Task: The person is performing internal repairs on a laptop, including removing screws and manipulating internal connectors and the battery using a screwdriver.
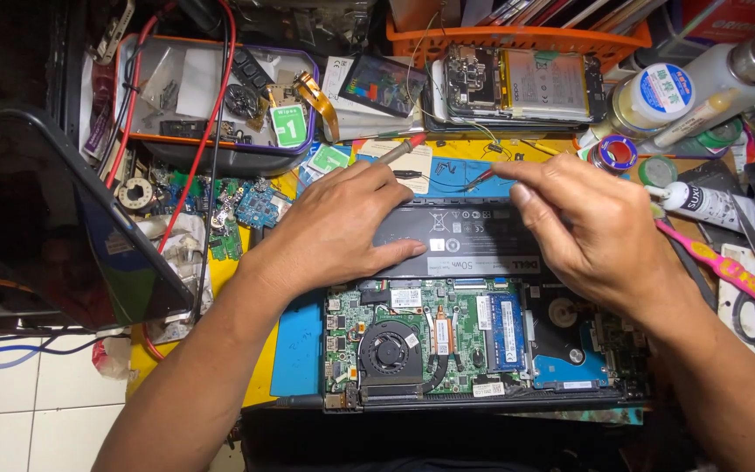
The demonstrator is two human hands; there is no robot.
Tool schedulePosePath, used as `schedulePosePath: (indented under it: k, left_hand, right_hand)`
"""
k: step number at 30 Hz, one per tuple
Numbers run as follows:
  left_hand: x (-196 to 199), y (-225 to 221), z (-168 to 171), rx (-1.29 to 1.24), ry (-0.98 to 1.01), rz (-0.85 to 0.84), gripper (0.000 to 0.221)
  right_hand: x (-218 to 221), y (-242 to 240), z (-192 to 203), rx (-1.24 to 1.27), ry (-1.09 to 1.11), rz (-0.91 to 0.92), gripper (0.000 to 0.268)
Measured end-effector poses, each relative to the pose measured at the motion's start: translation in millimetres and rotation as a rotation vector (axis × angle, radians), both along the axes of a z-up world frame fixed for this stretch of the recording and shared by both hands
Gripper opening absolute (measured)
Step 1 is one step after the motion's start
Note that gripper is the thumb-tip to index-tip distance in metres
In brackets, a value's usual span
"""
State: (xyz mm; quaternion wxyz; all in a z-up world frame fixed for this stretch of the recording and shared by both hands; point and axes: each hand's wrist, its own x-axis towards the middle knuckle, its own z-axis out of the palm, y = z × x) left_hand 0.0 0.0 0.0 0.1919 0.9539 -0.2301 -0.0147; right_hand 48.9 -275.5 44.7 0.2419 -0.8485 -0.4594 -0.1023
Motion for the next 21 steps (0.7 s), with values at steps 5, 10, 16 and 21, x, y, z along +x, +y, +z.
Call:
schedulePosePath:
  k: [5, 10, 16, 21]
  left_hand:
    - [0, 0, -2, -0.006, -0.021, -0.002, 0.054]
    - [-1, -1, -2, -0.004, -0.032, -0.006, 0.055]
    - [-1, -1, -2, -0.002, -0.037, -0.002, 0.055]
    - [-1, -2, -6, -0.036, -0.095, 0.005, 0.054]
  right_hand:
    - [1, 8, 2, 0.151, -0.141, 0.055, 0.016]
    - [0, 8, -6, 0.230, -0.060, -0.040, 0.013]
    - [3, 19, -14, 0.298, 0.096, -0.026, 0.013]
    - [6, 24, -18, 0.242, 0.054, -0.023, 0.010]
